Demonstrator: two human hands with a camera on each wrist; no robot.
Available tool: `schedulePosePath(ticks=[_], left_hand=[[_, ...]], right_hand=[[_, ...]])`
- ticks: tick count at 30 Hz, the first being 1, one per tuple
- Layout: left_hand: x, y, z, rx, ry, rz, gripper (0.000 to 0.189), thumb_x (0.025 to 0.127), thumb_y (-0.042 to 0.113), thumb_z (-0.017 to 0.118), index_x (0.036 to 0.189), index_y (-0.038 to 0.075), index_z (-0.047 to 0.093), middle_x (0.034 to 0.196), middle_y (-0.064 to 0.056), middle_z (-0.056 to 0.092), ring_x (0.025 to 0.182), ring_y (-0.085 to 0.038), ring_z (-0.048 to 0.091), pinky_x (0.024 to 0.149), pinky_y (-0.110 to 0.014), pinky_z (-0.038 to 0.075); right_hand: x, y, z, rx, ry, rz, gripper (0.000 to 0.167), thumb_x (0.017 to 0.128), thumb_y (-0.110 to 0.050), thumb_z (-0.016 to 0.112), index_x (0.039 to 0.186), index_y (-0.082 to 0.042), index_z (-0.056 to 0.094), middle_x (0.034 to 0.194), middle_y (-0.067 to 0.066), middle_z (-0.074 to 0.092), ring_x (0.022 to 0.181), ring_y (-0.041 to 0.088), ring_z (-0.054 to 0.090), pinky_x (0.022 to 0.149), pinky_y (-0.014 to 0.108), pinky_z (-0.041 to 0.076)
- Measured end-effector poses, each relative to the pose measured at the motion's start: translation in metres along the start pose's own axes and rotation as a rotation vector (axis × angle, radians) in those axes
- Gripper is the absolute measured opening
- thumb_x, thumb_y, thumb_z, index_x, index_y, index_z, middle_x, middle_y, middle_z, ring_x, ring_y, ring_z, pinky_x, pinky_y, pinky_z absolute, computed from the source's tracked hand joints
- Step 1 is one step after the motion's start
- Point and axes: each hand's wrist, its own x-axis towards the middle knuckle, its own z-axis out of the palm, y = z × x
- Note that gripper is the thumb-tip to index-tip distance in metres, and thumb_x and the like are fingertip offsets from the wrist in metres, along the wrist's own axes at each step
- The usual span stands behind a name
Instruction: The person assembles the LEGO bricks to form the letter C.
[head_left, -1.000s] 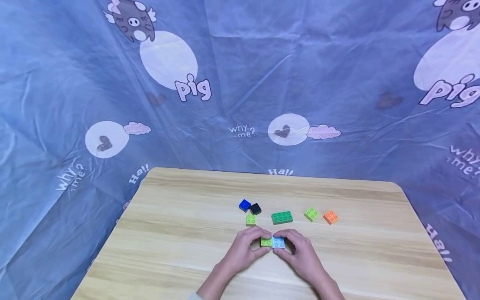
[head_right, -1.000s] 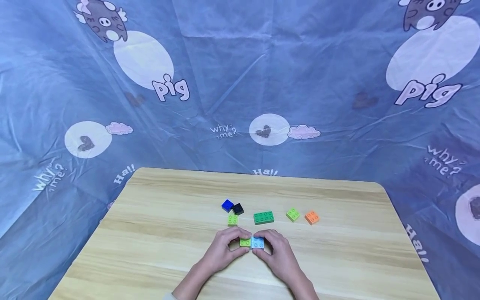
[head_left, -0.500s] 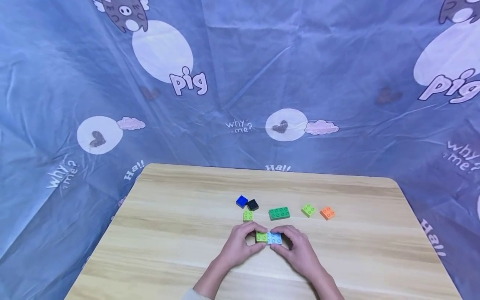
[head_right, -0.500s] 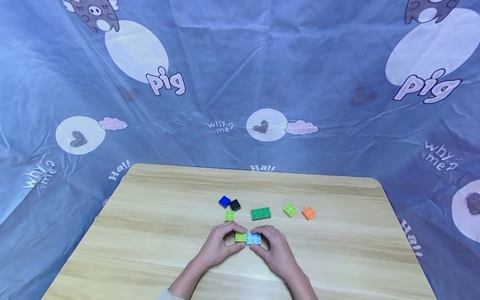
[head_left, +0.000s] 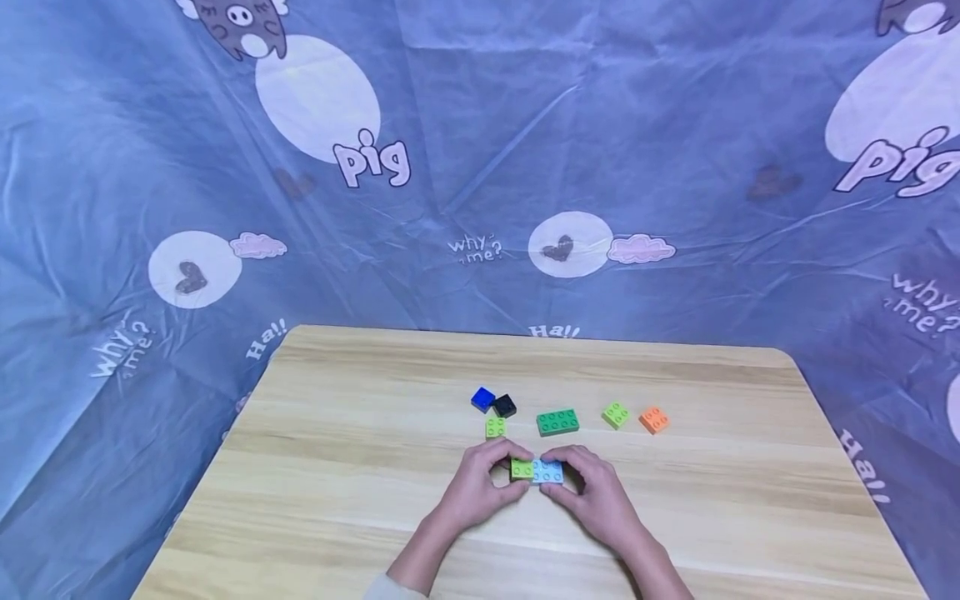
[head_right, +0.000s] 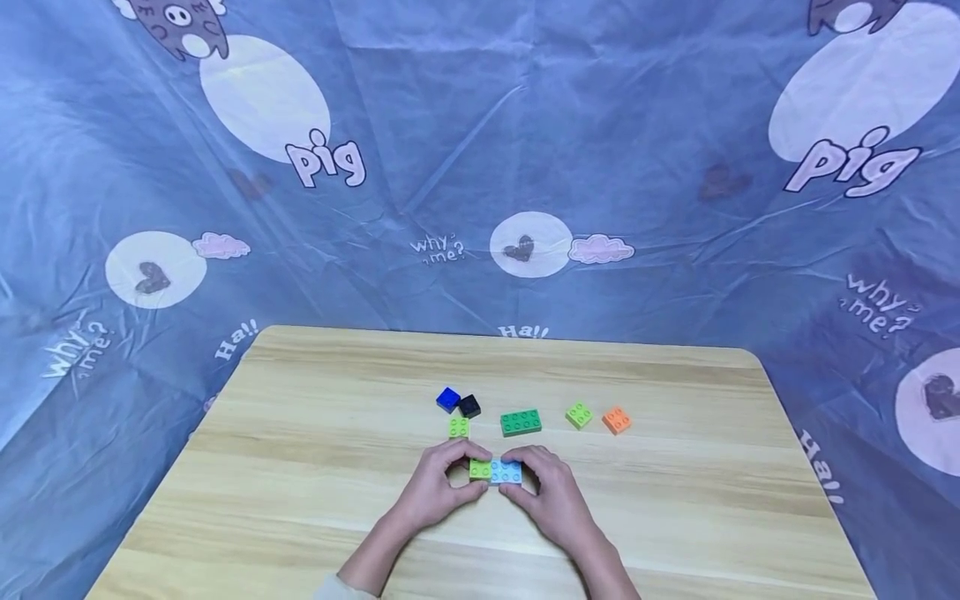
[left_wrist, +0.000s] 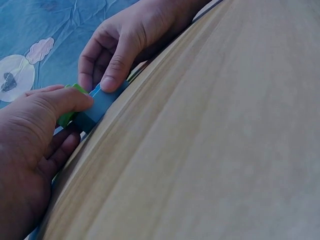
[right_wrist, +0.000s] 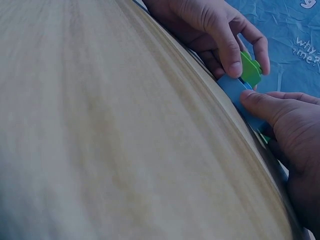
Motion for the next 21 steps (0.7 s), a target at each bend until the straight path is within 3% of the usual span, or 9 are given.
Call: schedulePosePath(ticks=[14,21], left_hand=[[0.0012,0.0010,-0.0019,0.047,-0.005,-0.029,0.036,0.082,0.003,0.086,0.112,0.017,0.072,0.113,0.010,0.073,0.100,-0.006,0.065,0.090,-0.027,0.058],[0.0008,0.0010,-0.0022,0.058,-0.014,0.013,0.035,0.082,-0.001,0.085,0.111,0.013,0.072,0.114,0.004,0.073,0.103,-0.008,0.066,0.092,-0.026,0.058]], right_hand=[[0.0015,-0.0009,-0.0006,0.019,0.001,0.004,0.045,0.078,-0.015,0.095,0.116,-0.025,0.074,0.115,-0.017,0.073,0.111,0.011,0.069,0.097,0.039,0.059],[0.0019,-0.0026,-0.0010,0.026,0.000,0.003,0.044,0.077,-0.015,0.095,0.116,-0.023,0.074,0.114,-0.016,0.073,0.110,0.011,0.069,0.096,0.038,0.059]])
